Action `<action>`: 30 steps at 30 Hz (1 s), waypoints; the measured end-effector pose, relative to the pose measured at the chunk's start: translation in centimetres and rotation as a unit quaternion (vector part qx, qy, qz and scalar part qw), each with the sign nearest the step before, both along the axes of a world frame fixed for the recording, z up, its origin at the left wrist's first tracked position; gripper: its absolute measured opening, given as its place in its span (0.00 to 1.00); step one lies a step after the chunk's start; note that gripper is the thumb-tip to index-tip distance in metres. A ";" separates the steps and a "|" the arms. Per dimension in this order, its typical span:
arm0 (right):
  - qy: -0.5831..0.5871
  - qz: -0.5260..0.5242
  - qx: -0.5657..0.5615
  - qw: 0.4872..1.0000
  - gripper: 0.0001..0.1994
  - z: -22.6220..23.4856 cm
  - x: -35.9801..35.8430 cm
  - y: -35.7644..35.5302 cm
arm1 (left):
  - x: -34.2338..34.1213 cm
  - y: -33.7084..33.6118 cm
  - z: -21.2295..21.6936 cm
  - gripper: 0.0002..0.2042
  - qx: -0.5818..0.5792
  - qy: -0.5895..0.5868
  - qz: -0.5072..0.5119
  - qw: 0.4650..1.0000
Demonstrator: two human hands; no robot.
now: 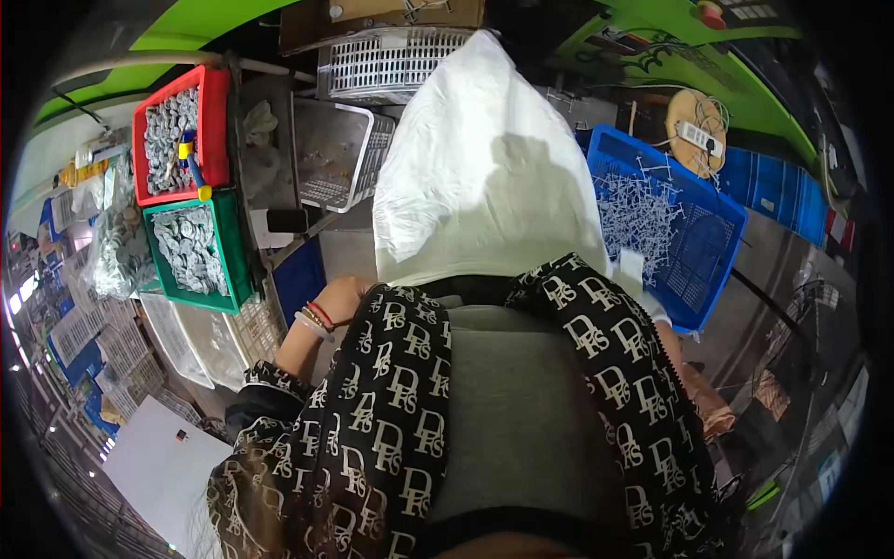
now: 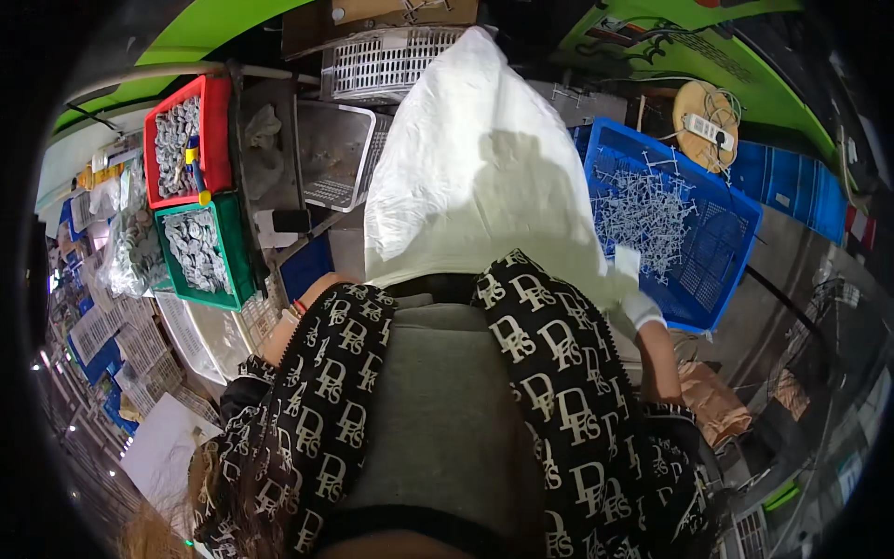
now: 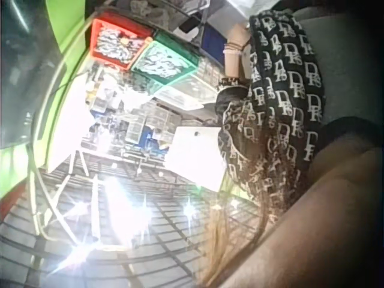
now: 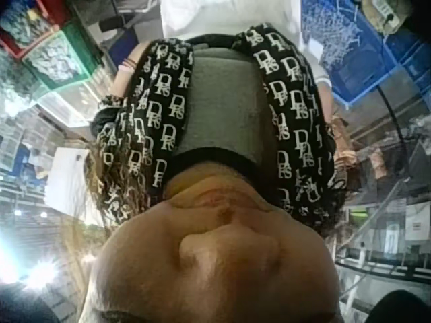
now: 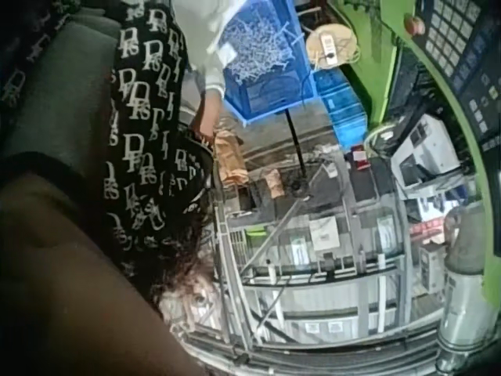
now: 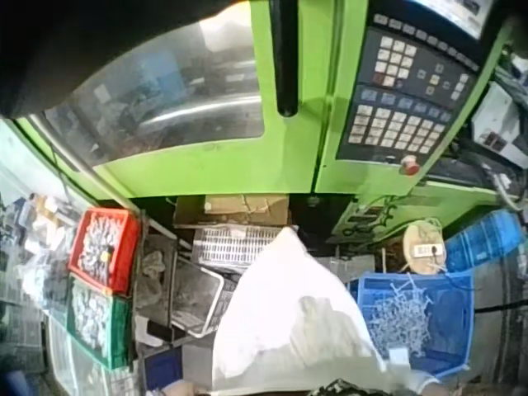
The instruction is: Manually assembling plastic components, bagging large quantities, and folding protective cloths.
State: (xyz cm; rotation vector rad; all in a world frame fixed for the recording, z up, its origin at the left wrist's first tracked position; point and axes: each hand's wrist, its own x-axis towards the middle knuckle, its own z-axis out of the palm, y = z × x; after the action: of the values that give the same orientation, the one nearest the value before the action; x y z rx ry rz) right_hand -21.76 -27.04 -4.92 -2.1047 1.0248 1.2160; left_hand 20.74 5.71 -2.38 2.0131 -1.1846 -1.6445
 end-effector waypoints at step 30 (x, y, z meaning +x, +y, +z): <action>-0.356 0.025 -0.053 0.933 0.17 -5.7 22.7 -21.3 | 13.7 -14.2 -15.3 0.09 -0.167 -0.146 0.276 0.935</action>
State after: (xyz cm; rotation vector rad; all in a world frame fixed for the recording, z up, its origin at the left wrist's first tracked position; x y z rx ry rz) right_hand 0.93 -48.33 -10.58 -2.3785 0.7033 0.3367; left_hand 34.44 -8.49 -17.68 2.1400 -0.7975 -0.8395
